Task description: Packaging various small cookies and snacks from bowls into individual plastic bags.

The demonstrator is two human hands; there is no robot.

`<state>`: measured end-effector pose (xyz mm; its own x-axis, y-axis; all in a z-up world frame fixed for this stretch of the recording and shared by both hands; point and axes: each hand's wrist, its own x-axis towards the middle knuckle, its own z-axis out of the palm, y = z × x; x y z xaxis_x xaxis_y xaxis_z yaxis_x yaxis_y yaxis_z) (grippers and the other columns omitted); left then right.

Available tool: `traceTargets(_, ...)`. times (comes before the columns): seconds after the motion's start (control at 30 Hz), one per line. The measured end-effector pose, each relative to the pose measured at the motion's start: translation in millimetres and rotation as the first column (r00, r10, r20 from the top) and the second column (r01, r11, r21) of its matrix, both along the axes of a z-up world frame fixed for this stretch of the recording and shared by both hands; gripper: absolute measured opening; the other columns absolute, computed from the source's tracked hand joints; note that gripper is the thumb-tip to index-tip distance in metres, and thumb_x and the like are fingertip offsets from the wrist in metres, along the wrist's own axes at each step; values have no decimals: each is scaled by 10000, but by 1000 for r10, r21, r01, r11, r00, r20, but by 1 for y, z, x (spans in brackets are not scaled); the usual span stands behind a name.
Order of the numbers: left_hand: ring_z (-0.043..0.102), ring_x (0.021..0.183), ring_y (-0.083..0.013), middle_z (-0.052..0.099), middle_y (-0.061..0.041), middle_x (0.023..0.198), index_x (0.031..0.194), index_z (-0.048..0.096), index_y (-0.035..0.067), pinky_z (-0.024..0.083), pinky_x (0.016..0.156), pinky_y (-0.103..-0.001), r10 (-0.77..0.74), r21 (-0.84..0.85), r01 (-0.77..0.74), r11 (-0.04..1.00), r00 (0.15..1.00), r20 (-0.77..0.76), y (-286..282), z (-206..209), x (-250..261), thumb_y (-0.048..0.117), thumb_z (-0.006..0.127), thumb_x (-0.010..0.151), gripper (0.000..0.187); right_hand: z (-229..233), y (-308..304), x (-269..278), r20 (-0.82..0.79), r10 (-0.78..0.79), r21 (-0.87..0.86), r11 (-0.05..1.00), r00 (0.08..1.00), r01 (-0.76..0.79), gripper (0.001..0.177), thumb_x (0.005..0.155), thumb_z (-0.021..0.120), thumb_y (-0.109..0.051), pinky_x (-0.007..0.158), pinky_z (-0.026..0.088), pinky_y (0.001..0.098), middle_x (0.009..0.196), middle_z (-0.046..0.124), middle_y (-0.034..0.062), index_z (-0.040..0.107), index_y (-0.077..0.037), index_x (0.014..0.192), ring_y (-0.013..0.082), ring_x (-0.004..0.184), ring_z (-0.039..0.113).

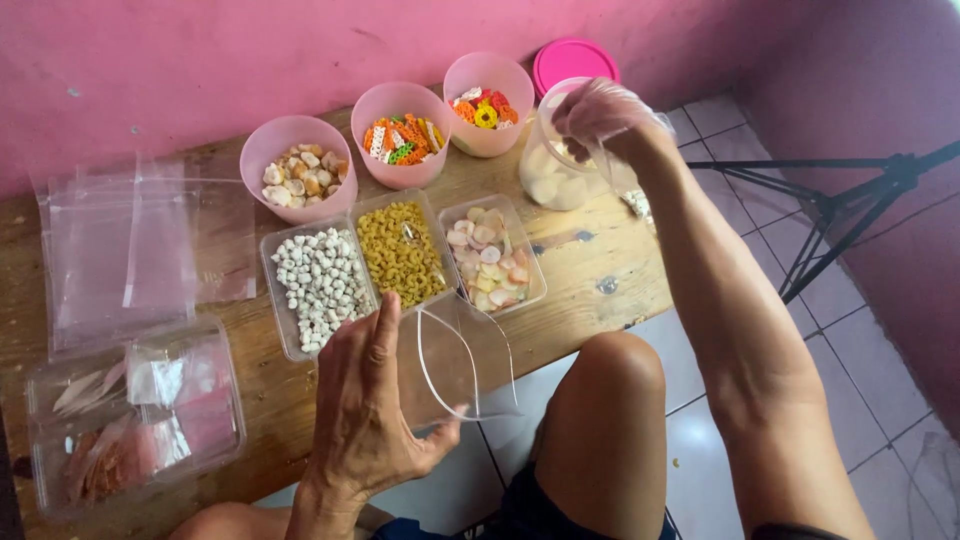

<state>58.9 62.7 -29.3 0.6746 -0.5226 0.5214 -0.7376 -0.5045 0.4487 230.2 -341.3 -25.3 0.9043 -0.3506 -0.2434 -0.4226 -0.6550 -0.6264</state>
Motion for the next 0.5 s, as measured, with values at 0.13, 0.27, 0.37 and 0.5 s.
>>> traceTargets(0.13,552,1157,-338,525,-220,1334,1611,122,13,403,1042,-515,36,94,-29,995,997,-73,-1,-7,3,425,851,617,1300,-136,-96,94,-394,434,-494,644,810,-585,454,810,794,-153,1050,514,367,1233,723,120,702,-38,1240,250,1003,687)
traceTargets(0.27,580,1089,-323,577,-203,1277,1606,153,-3,410,1005,-493,88,140,-74,987,992,-93,1,-7,7,416,872,578,1323,-216,-131,119,-476,301,-580,598,826,-552,620,826,810,-272,1167,440,430,1269,689,73,602,-92,1383,264,1107,643)
traceTargets(0.37,595,1055,-289,604,-165,1239,1609,153,11,418,985,-453,120,126,-105,986,986,-116,1,-9,8,404,875,592,1307,-246,-168,142,-533,355,-709,309,768,-634,620,857,775,-252,1168,445,373,1263,679,41,545,-106,1414,223,1095,647)
traceTargets(0.5,588,1057,-296,603,-175,1241,1553,290,-33,409,964,-458,150,132,-135,982,983,-109,0,-15,9,410,868,601,1198,-273,-201,158,-580,367,-783,-3,727,-623,622,887,739,-233,1169,450,316,1256,669,8,488,-121,1445,182,1082,652)
